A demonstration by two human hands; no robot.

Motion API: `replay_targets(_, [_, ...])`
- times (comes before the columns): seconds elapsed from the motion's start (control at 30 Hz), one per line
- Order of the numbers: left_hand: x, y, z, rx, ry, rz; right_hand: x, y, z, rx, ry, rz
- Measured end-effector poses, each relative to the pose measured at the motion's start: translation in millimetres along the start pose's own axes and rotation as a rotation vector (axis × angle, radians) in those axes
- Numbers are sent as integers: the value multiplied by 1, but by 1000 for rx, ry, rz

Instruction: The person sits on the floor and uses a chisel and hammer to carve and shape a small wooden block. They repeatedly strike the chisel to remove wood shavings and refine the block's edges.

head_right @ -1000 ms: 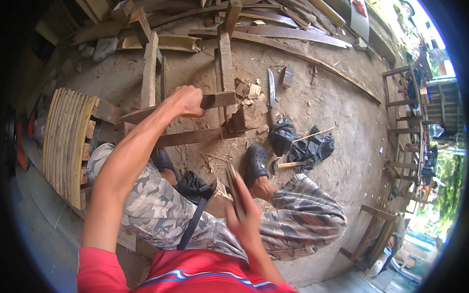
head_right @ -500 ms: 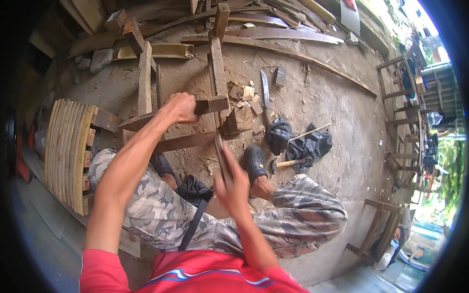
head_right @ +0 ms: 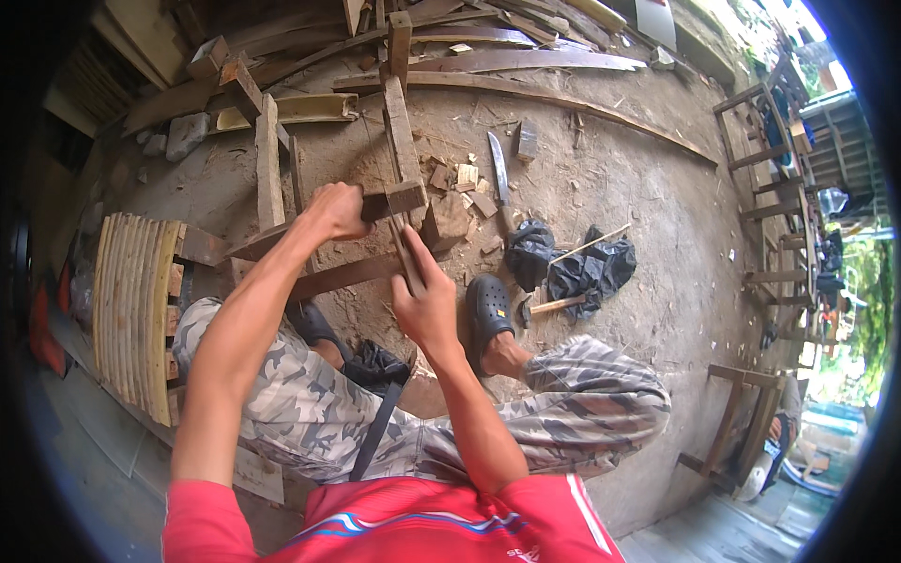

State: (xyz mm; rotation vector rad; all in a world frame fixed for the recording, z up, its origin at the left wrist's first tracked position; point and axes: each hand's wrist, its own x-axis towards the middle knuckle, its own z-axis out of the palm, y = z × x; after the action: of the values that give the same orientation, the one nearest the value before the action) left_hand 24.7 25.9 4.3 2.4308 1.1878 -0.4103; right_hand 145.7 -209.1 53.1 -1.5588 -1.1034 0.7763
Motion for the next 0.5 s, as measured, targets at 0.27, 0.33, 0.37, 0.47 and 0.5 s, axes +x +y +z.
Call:
replay_targets(0.27, [6,-3,2,-10,86,43,-131,-52,-59,-123,-65,101])
replay_targets(0.33, [0,-1,5,33,23,26,-89,-33,-42,-139,-23,-30])
replay_targets(0.37, [1,0,3,68,24,21,-51,-10,-22,-176,21,-94])
replay_targets(0.47, [0,-1,-3,-32,-4,-47,-14,24,3,-73,31,56])
replay_targets(0.5, [3,-2,-7,-32,11,-17,-19,23,5,-109,45,26])
